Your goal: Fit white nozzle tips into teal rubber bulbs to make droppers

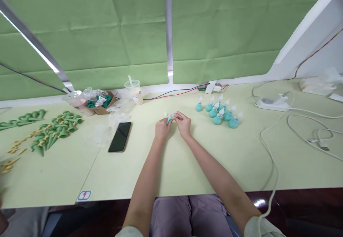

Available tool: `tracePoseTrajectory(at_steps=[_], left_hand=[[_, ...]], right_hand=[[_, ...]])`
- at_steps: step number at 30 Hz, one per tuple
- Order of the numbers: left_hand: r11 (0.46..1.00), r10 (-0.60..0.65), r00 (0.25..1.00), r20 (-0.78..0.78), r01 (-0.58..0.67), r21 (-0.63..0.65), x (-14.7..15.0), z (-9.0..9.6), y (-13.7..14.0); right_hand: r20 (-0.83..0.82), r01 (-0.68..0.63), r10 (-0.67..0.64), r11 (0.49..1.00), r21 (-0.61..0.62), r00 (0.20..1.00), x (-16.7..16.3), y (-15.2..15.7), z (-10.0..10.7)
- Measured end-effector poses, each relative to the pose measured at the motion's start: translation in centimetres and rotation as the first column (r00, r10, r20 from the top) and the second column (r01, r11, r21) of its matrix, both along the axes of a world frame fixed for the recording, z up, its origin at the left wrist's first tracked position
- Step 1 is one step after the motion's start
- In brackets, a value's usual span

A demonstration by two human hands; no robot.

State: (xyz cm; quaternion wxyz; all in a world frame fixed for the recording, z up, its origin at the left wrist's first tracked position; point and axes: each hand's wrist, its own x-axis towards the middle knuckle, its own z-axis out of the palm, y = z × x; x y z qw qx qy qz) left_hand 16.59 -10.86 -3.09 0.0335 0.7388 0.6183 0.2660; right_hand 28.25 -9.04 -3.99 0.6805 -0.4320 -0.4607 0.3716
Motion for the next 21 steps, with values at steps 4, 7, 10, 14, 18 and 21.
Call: tracePoseTrajectory(at_steps=[4, 7, 10, 14, 18, 21], left_hand=[[0.993, 0.097, 0.988, 0.120, -0.104, 0.053, -1.0, -0.6, 0.4], [0.965, 0.153, 0.935, 0.319, -0.211, 0.157, -1.9, -0.7, 0.7], [0.947, 0.136, 0.896, 0.422, -0.243, 0.212, -2.1, -0.5, 0.8], [0.950, 0.061, 0.887, 0.458, -0.193, 0.247, -2.0, -0.5, 0.8], [0.950, 0.049, 0.881, 0.471, -0.187, 0.250, -2.2, -1.1, 1.3], [0.960, 0.098, 0.870, 0.483, -0.210, 0.184, -2.5, -1.6, 1.8]], right_hand=[[-0.094, 0.148, -0.149, 0.989, -0.016, 0.984, 2.1, 1.3, -0.4], [0.080, 0.234, -0.231, 0.972, -0.030, 0.970, 3.6, 2.0, -1.3], [0.318, 0.249, -0.232, 0.968, -0.013, 0.919, 3.7, 2.3, -2.2], [0.451, 0.138, -0.089, 0.987, -0.078, 0.888, 3.2, 3.2, -2.7], [0.584, 0.094, -0.033, 0.993, -0.075, 0.811, 3.4, 4.4, -2.6], [0.655, 0.082, -0.038, 0.996, -0.036, 0.754, 3.6, 5.2, -2.6]])
